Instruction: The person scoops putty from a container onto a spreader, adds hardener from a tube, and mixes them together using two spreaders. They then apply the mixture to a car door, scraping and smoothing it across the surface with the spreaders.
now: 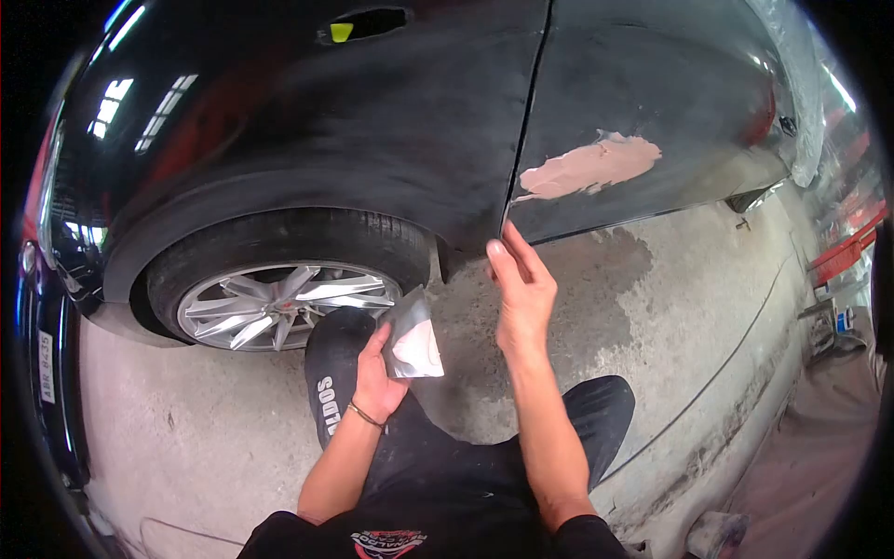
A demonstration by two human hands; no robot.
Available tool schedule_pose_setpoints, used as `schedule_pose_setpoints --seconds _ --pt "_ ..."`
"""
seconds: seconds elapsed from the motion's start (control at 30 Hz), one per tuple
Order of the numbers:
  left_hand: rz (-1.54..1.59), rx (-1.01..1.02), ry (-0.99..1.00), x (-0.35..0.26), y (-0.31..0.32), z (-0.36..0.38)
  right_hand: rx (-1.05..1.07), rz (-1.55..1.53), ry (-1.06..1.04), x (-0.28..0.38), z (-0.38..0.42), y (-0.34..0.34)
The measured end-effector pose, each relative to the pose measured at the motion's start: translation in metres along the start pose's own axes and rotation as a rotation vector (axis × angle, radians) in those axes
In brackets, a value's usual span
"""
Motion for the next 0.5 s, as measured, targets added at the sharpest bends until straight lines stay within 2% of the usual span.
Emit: schedule_pose_setpoints --seconds 0.07,0.17,0.23,0.27,0.3,0.37,0.5 --pt "-0.023 0.032 0.022 -0.003 0.009 0.004 0.089 0.069 0.035 0.012 0.011 -0.023" --pt "-0.092 0.098 0.071 -0.003 0.028 0.0 0.213 0.392 -0.096 0.036 0.021 -0.064" --pt "-0.199 0.103 0.155 -0.007 0.061 0.005 0.311 0.647 -0.321 0.07 0.03 -0.071" --pt "-0.248 0.028 0.178 -0.007 0.071 0.002 0.343 0.799 -0.408 0.088 0.036 -0.068" --pt "-0.291 0.099 0.225 -0.012 0.096 0.013 0.397 0.895 -0.446 0.098 0.043 -0.068" --pt "-0.397 0.042 0.267 -0.016 0.131 0.031 0.481 1.085 -0.556 0.117 0.05 -0.069" --pt "-0.523 0.237 0.358 -0.011 0.152 0.023 0.583 1.206 -0.787 0.145 0.067 -0.05"
Point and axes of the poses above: each hand's wrist, its own z-axis away from the middle knuckle, its own y-axis out of the palm, x = y × z, the point moved 5 cm from there along -z, towards the middle knuckle, and after that the axes turned 6 degrees about -x, right-handed, at the moved point
